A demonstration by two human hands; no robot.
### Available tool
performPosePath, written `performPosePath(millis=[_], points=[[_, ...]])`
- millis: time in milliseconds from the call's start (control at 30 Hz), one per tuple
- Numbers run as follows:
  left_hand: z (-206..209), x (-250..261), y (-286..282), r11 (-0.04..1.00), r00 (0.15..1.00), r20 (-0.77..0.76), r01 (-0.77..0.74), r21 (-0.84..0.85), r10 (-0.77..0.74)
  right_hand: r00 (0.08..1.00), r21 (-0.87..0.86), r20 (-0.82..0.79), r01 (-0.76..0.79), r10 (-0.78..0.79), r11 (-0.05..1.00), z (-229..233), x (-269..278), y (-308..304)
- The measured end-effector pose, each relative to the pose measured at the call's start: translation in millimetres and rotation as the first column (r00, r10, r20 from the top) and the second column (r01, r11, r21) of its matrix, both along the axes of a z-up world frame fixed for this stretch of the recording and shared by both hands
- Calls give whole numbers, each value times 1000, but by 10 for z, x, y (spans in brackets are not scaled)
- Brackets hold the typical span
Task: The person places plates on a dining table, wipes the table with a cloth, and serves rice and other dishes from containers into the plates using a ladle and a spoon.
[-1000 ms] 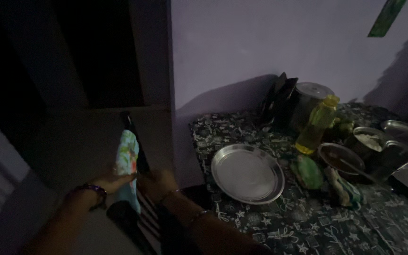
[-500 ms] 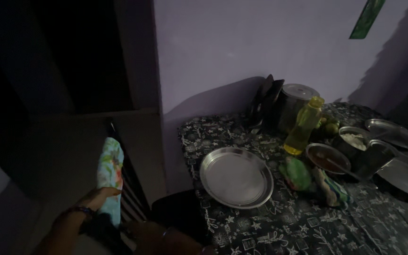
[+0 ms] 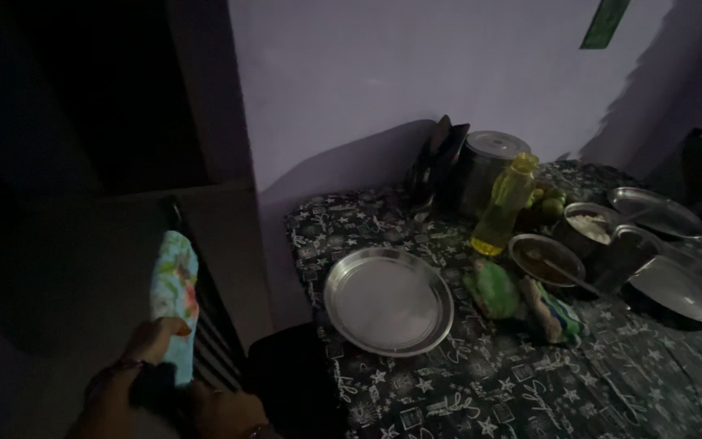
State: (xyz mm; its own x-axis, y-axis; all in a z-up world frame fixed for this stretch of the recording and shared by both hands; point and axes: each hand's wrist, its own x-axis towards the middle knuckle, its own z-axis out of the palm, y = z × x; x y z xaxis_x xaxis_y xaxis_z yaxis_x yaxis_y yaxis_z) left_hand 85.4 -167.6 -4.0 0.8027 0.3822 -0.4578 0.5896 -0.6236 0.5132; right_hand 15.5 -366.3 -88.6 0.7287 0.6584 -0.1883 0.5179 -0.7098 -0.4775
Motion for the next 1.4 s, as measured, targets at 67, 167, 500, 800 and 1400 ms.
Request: performPosePath(millis=[67, 167, 500, 800, 1400], points=[[-40, -27, 48, 1000, 1000, -1, -10, 11, 10, 999, 11, -39, -29, 29, 1000, 70, -54, -10], [-70, -8, 70, 1000, 1000, 2, -15, 22, 15, 993, 24, -96, -69, 71, 997, 366, -85, -150], [-191, -92, 135, 997, 1000, 28, -11, 83, 8, 1000, 41, -8, -24, 25, 999, 1717, 51, -1008], [506, 331, -196, 974, 979, 200, -10, 224, -36, 987, 123, 115, 93, -107, 988, 2345, 545, -1975], [1566, 995, -2906, 902, 586, 727, 17, 431, -358, 919, 22, 262, 300, -295, 954, 2552, 1077, -4721]])
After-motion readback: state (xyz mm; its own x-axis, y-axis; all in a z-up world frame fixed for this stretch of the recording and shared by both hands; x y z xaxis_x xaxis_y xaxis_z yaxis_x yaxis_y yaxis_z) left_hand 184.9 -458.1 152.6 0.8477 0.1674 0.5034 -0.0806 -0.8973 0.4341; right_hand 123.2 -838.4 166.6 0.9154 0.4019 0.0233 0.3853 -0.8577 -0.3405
